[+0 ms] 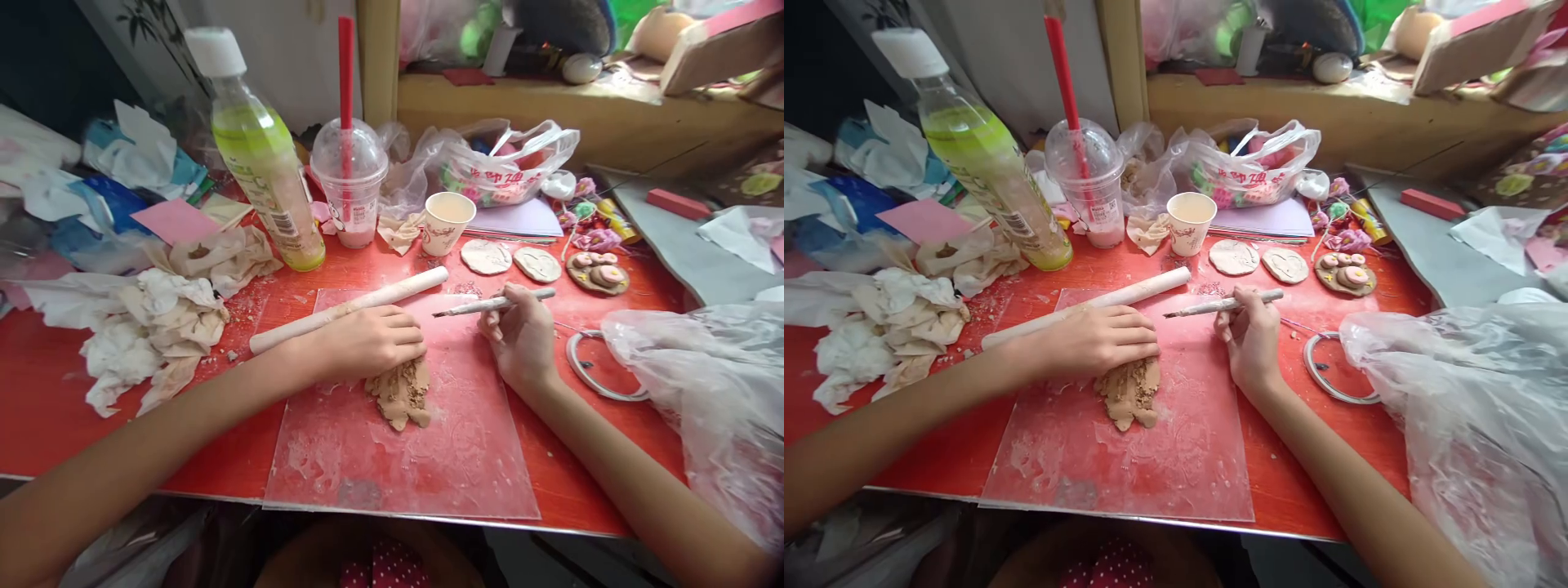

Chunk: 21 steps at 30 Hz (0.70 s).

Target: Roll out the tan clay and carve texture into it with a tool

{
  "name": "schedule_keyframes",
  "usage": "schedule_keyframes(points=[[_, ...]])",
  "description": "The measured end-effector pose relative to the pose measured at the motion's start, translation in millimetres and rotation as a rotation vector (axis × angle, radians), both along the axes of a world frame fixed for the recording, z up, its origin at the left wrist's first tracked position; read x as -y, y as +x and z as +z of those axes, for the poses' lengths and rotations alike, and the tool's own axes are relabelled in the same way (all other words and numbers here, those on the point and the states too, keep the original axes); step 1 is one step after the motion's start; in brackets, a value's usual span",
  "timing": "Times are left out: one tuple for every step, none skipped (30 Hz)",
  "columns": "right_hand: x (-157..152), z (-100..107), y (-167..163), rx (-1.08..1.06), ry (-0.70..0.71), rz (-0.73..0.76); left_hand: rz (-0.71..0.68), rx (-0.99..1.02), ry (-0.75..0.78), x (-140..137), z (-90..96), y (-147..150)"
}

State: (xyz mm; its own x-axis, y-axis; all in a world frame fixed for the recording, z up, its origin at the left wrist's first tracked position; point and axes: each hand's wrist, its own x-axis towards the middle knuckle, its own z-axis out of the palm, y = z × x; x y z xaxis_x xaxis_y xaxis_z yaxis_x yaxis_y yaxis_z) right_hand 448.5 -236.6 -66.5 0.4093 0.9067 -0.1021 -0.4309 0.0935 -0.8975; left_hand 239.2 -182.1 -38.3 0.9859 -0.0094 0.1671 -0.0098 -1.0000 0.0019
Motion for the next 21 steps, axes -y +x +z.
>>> schedule_keyframes(points=[[0,1,-1,-0.002,0.002,0.005,0.007,-0.009,0.003,1,-0.3,-1],[1,1,-1,-0.002,0.007,0.009,0.021,-0.016,-0.005,1,-0.8,-3],[2,2,-2,0.000,0.010,0.016,0.040,-0.021,-0.022,2,-1.4,-4],[2,2,-3,0.002,0.011,0.022,0.063,-0.028,-0.046,3,-1.9,-4],[3,3,-3,0.004,0.009,0.028,0.088,-0.036,-0.073,4,-2.1,-5],[3,3,-3,0.005,0.006,0.033,0.105,-0.042,-0.100,5,-2.0,-5],[3,3,-3,0.006,0.002,0.037,0.118,-0.049,-0.120,6,-1.6,-5],[3,3,-3,0.005,-0.001,0.037,0.127,-0.062,-0.133,7,-0.8,-4],[3,4,-3,0.004,-0.003,0.036,0.132,-0.076,-0.137,7,0.3,-4],[3,4,-2,0.004,-0.004,0.034,0.136,-0.087,-0.135,7,1.5,-3],[3,3,-2,0.006,-0.004,0.034,0.139,-0.092,-0.129,6,2.8,-3],[3,3,-2,0.008,-0.005,0.035,0.137,-0.093,-0.125,6,3.8,-3],[3,3,-2,0.010,-0.007,0.035,0.130,-0.086,-0.126,4,4.6,-3],[2,3,-2,0.012,-0.010,0.036,0.120,-0.071,-0.136,3,5.0,-4],[2,3,-2,0.014,-0.013,0.039,0.112,-0.052,-0.153,1,4.9,-5],[2,3,-2,0.018,-0.016,0.041,0.108,-0.031,-0.175,-1,4.3,-8],[2,3,-3,0.023,-0.018,0.044,0.113,-0.011,-0.199,-3,3.3,-10],[2,3,-3,0.028,-0.020,0.048,0.127,0.006,-0.219,-4,2.1,-14],[2,3,-3,0.032,-0.022,0.051,0.146,0.015,-0.230,-6,0.8,-17],[2,3,-3,0.035,-0.022,0.052,0.157,0.021,-0.232,-6,-0.4,-21],[2,3,-3,0.039,-0.021,0.052,0.157,0.023,-0.224,-7,-1.3,-25]])
